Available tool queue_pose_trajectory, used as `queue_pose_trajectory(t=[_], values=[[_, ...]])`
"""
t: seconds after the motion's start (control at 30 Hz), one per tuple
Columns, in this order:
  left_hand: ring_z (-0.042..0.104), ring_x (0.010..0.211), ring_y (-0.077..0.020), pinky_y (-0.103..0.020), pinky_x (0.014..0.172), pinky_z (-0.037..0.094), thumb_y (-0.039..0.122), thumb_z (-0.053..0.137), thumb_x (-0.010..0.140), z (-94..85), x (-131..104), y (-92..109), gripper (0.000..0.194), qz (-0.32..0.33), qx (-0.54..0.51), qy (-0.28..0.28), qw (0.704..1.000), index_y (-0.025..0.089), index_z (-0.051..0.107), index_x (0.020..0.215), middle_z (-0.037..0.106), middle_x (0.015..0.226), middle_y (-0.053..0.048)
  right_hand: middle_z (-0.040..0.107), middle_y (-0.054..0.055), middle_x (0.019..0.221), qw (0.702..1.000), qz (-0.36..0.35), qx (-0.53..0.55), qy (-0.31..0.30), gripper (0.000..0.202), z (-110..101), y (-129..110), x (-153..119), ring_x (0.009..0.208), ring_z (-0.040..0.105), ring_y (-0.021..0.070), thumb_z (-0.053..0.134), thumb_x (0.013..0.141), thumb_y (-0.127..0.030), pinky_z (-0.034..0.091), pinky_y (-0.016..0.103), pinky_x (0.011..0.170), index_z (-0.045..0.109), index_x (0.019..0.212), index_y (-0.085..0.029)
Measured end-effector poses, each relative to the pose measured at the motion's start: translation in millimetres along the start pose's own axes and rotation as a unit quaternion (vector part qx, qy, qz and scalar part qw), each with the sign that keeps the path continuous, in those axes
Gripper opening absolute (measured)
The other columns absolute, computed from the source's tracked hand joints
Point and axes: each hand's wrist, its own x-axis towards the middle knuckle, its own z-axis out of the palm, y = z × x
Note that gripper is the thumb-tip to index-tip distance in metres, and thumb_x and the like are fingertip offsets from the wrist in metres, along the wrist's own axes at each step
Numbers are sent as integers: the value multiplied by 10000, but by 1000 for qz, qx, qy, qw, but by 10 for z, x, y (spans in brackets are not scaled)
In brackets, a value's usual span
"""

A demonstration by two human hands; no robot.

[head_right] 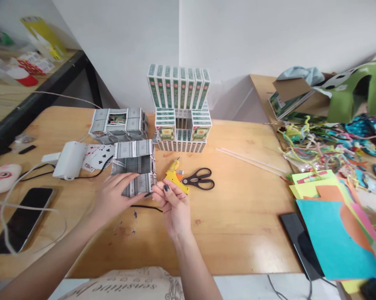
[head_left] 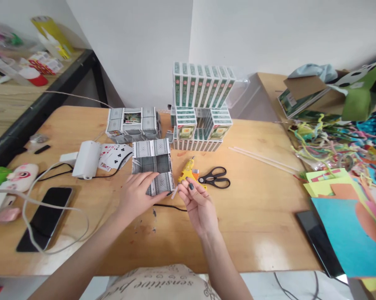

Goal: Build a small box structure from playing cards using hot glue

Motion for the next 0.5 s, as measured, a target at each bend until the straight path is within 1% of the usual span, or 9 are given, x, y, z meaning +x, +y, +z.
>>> queue_pose_trajectory(t=[0.1, 0.13, 0.17, 0.2, 0.27, 0.37, 0.5], values=[[600, 996, -260, -413, 858, 483, 443, 645, 747, -115, 60, 42, 516, -25, -60, -31, 997, 195, 538, 1187, 631, 1111, -101, 723, 56, 967, 999, -9, -26, -23, 197, 20, -17, 0, 950, 673, 199, 705, 742, -256, 520, 363, 896, 689, 927, -192], [580, 1040, -256, -410, 887, 477, 416, 634, 764, -168, 91, 70, 527, -33, -86, -32, 995, 200, 508, 1227, 607, 1157, -103, 719, 62, 991, 999, -10, -33, -30, 209, 31, -21, -3, 987, 660, 207, 700, 746, -260, 495, 384, 933, 685, 944, -193], [566, 1065, -248, -406, 907, 472, 382, 625, 779, -222, 127, 104, 507, -38, -108, -19, 993, 207, 497, 1237, 594, 1173, -100, 715, 68, 1012, 999, -10, -37, -35, 220, 44, -24, -7, 1018, 646, 214, 696, 748, -257, 469, 400, 965, 681, 958, -192], [564, 1061, -237, -402, 917, 468, 344, 623, 787, -273, 165, 143, 457, -38, -123, 4, 992, 214, 516, 1211, 599, 1151, -92, 712, 73, 1027, 998, -9, -40, -38, 230, 60, -27, -12, 1041, 635, 220, 694, 748, -252, 446, 414, 988, 678, 969, -190], [571, 1019, -220, -399, 916, 469, 297, 641, 780, -352, 240, 228, 322, -18, -142, 41, 989, 230, 587, 1091, 627, 1058, -67, 709, 84, 1039, 998, 1, -42, -43, 247, 96, -33, -26, 1067, 621, 230, 689, 747, -247, 416, 433, 1012, 672, 986, -186], [570, 987, -206, -388, 885, 485, 247, 620, 803, -382, 324, 328, 147, 8, -186, 37, 982, 238, 647, 948, 648, 964, -48, 707, 92, 1045, 997, 19, -46, -60, 262, 143, -42, -53, 1062, 622, 230, 679, 752, -242, 406, 437, 1016, 667, 1006, -179], [580, 930, -185, -366, 831, 501, 178, 589, 821, -321, 353, 359, 106, 1, -235, 58, 970, 221, 673, 869, 656, 893, -42, 713, 82, 1025, 996, 35, -32, -81, 262, 155, -45, -86, 997, 649, 207, 663, 756, -211, 431, 407, 992, 672, 1014, -170]])
